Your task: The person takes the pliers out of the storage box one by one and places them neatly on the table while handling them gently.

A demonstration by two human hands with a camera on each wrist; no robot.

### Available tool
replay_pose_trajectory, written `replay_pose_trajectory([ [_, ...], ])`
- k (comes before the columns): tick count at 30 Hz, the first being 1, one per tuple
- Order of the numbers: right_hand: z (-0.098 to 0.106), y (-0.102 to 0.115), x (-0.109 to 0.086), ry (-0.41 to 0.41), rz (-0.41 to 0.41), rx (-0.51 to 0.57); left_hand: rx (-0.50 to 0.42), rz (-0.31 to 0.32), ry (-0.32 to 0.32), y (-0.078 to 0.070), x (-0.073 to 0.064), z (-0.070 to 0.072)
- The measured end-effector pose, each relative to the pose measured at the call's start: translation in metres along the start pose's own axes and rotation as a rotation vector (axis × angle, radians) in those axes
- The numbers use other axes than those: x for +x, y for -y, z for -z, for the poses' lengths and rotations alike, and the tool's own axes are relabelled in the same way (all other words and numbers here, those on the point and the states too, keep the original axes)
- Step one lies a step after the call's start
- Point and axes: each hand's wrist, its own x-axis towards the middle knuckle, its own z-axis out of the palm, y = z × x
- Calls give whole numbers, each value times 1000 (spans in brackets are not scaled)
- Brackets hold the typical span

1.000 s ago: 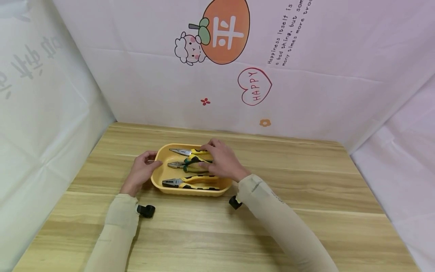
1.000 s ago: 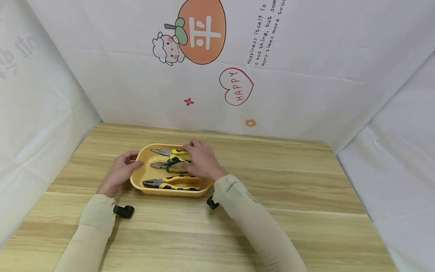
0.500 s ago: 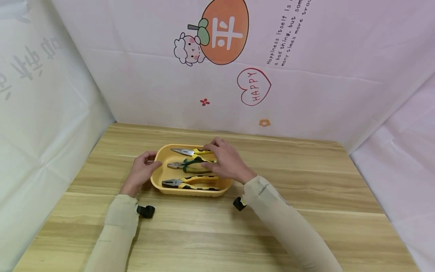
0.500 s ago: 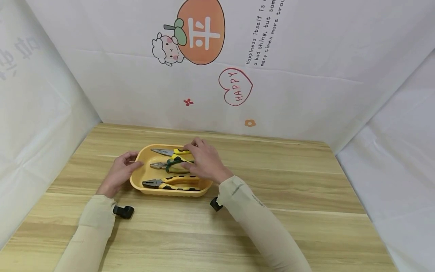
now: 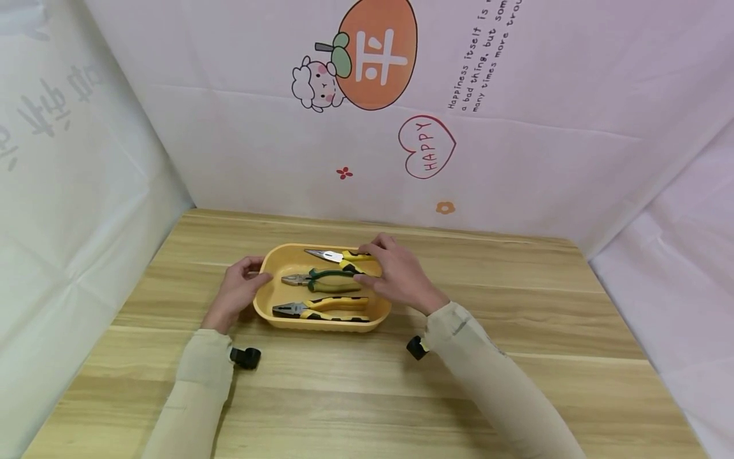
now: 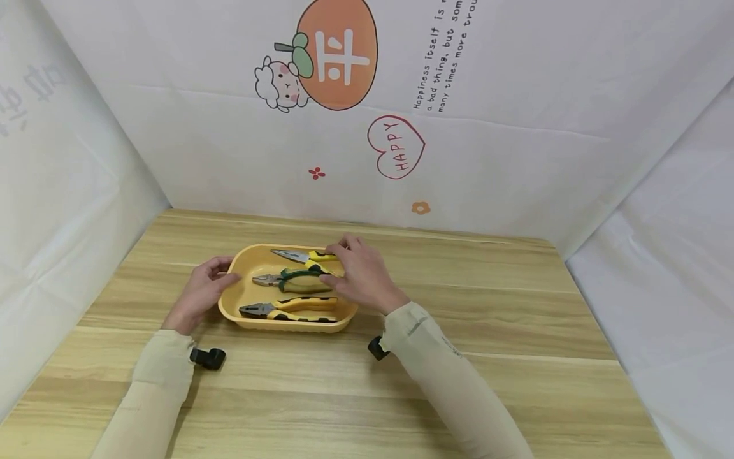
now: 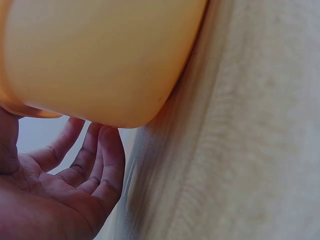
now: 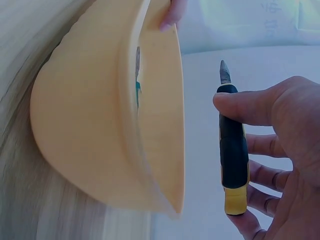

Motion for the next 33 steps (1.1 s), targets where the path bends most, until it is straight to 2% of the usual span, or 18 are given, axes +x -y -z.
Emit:
replay_pose_trajectory([
  [12, 9, -20, -17, -41, -34, 11, -4, -8, 1, 0, 0, 0],
  [21, 17, -33, -28, -50, -100, 1, 0, -7, 6, -1, 0, 0],
  [33, 23, -46, -41, -61, -110, -34, 7, -4, 3, 2, 1, 0],
])
